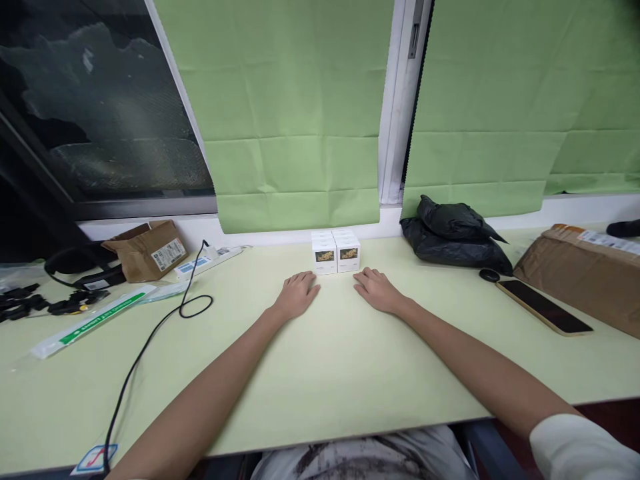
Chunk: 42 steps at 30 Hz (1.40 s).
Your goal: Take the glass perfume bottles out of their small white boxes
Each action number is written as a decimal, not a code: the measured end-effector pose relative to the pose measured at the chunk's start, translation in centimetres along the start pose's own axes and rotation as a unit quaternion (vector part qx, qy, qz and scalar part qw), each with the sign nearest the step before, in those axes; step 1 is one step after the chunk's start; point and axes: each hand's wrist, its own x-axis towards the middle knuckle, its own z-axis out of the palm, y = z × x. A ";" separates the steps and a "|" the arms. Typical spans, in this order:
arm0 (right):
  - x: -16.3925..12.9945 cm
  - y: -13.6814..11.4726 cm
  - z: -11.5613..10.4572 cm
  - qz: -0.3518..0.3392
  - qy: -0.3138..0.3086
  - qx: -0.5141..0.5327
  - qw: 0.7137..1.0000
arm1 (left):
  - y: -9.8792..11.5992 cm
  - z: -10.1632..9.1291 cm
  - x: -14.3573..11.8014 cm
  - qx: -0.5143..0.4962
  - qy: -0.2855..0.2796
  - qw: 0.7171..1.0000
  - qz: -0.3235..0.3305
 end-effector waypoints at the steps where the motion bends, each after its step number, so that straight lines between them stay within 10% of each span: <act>1: 0.0 0.0 0.0 0.000 0.000 -0.001 1.000 | 0.0 0.0 0.0 0.000 0.000 1.000 0.000; 20: 0.0 0.0 -0.1 0.002 -0.006 0.003 1.000 | 0.2 -0.4 -0.1 -0.017 0.002 1.000 0.005; 33: 0.2 0.1 0.1 0.002 -0.006 0.000 1.000 | 0.9 0.8 1.8 -0.284 0.062 0.957 -0.022; 42: 0.2 0.1 0.1 0.002 -0.002 0.000 1.000 | 0.4 1.2 2.5 -0.289 0.056 0.953 -0.067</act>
